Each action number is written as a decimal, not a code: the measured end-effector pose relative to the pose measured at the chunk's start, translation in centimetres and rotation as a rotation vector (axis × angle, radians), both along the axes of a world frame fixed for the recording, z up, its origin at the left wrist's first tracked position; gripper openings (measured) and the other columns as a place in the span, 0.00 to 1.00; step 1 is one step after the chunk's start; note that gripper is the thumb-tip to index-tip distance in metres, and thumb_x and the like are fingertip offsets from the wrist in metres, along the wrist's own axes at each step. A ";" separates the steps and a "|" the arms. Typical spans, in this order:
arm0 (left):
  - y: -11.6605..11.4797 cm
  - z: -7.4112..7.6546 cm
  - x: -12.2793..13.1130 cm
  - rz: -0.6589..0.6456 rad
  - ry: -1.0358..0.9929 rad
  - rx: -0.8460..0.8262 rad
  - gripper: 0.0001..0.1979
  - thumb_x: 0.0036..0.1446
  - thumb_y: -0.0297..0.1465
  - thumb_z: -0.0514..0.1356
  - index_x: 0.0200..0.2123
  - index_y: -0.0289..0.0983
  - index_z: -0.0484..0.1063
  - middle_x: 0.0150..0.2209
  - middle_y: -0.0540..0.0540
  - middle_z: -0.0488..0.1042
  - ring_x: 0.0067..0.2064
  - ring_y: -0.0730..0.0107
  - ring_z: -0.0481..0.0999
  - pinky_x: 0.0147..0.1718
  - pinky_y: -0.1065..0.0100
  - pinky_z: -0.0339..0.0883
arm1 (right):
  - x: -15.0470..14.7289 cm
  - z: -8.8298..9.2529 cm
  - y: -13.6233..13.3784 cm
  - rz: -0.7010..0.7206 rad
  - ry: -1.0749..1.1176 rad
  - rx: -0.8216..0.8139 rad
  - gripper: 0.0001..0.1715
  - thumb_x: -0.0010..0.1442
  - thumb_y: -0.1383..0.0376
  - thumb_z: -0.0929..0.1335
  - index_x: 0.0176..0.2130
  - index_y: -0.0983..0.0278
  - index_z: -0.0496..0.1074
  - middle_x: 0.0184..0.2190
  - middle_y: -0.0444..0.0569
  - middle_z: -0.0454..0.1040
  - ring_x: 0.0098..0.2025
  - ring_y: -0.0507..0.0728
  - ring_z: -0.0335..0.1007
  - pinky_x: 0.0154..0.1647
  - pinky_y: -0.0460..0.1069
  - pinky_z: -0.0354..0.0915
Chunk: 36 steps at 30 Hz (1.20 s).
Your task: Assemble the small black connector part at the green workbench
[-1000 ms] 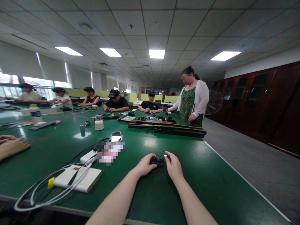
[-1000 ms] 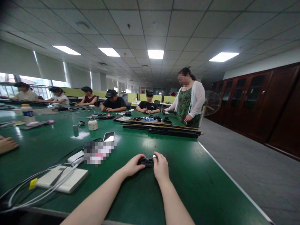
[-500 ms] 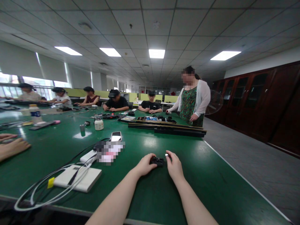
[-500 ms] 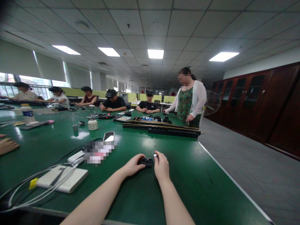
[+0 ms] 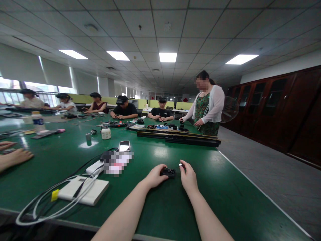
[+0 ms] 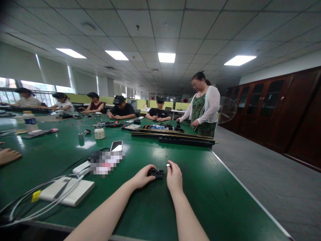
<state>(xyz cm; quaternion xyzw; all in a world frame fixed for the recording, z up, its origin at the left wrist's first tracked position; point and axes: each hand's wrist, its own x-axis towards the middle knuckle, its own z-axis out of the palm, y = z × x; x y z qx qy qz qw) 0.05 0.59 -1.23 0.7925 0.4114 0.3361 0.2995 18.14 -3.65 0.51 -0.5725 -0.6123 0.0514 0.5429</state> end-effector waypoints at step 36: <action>-0.1 0.0 0.0 -0.049 -0.083 -0.056 0.21 0.47 0.25 0.61 0.46 0.39 0.64 0.41 0.47 0.74 0.43 0.64 0.73 0.44 0.65 0.65 | -1.2 0.3 -0.7 0.258 -0.069 -0.154 0.13 0.53 0.62 0.65 0.39 0.60 0.73 0.39 0.49 0.75 0.45 0.58 0.68 0.50 0.54 0.62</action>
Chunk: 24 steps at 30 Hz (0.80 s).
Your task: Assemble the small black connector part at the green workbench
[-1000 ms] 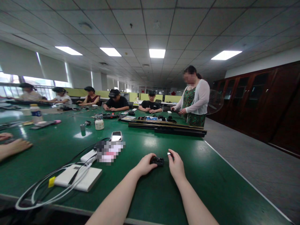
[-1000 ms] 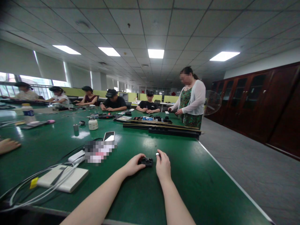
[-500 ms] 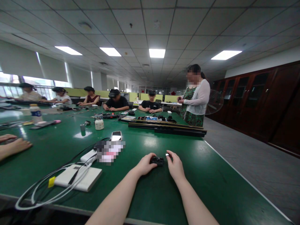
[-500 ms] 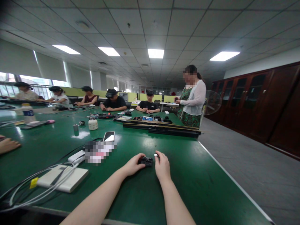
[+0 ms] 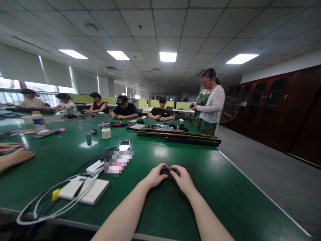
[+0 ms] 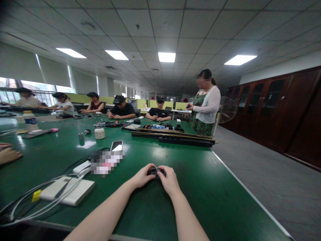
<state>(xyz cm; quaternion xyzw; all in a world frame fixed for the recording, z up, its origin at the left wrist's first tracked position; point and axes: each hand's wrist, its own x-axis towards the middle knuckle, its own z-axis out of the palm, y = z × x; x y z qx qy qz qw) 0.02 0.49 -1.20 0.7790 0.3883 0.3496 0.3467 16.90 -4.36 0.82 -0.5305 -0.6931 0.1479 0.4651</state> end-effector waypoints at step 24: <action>0.7 -0.8 0.0 -0.021 -0.032 0.003 0.20 0.47 0.25 0.62 0.45 0.38 0.64 0.39 0.48 0.74 0.41 0.66 0.74 0.43 0.66 0.66 | 0.3 -0.6 0.2 -0.061 -0.244 0.000 0.11 0.52 0.63 0.66 0.37 0.55 0.74 0.41 0.46 0.73 0.45 0.58 0.67 0.48 0.54 0.62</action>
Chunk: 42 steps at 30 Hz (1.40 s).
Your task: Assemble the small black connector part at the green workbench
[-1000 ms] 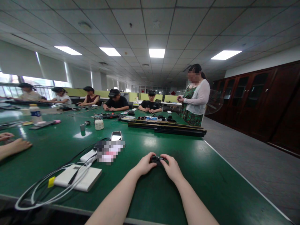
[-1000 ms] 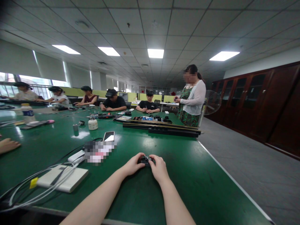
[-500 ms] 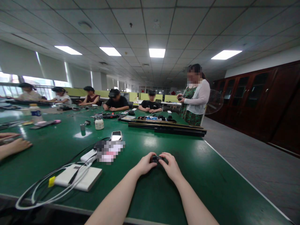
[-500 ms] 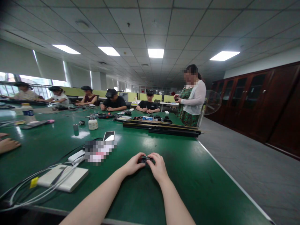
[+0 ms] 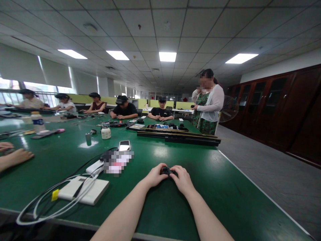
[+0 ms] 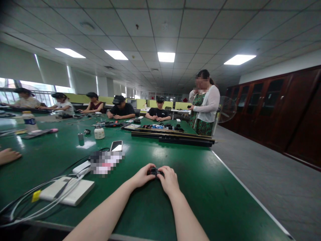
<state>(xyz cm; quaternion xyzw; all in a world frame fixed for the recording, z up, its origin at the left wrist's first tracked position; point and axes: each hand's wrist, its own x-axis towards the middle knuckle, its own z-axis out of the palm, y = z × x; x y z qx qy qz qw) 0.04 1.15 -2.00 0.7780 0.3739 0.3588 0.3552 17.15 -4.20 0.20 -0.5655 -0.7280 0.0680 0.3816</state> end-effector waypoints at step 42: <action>-0.6 0.8 0.0 0.014 -0.001 -0.017 0.23 0.43 0.21 0.61 0.45 0.37 0.64 0.37 0.48 0.73 0.39 0.65 0.73 0.41 0.65 0.65 | 0.3 -1.4 1.0 0.128 0.452 -0.204 0.22 0.45 0.71 0.66 0.43 0.60 0.68 0.44 0.48 0.73 0.43 0.55 0.71 0.50 0.53 0.64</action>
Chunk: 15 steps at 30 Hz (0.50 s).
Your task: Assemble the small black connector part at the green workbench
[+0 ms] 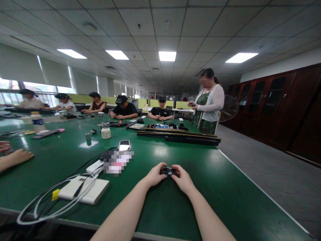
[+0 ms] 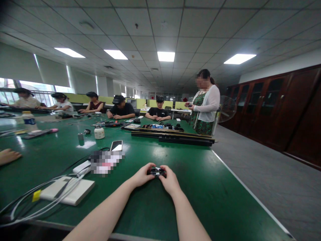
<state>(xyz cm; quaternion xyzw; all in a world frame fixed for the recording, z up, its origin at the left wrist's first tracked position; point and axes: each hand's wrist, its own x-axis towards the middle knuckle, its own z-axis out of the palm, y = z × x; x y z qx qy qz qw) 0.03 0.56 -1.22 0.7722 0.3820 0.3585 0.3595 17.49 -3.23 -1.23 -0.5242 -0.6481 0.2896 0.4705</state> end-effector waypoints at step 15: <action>-0.3 0.5 0.0 -0.010 -0.027 0.005 0.21 0.44 0.19 0.60 0.43 0.36 0.63 0.36 0.49 0.71 0.37 0.69 0.72 0.38 0.68 0.65 | -0.3 0.6 -0.4 -0.024 -0.013 0.025 0.20 0.45 0.69 0.65 0.42 0.61 0.69 0.39 0.46 0.74 0.34 0.53 0.71 0.43 0.51 0.66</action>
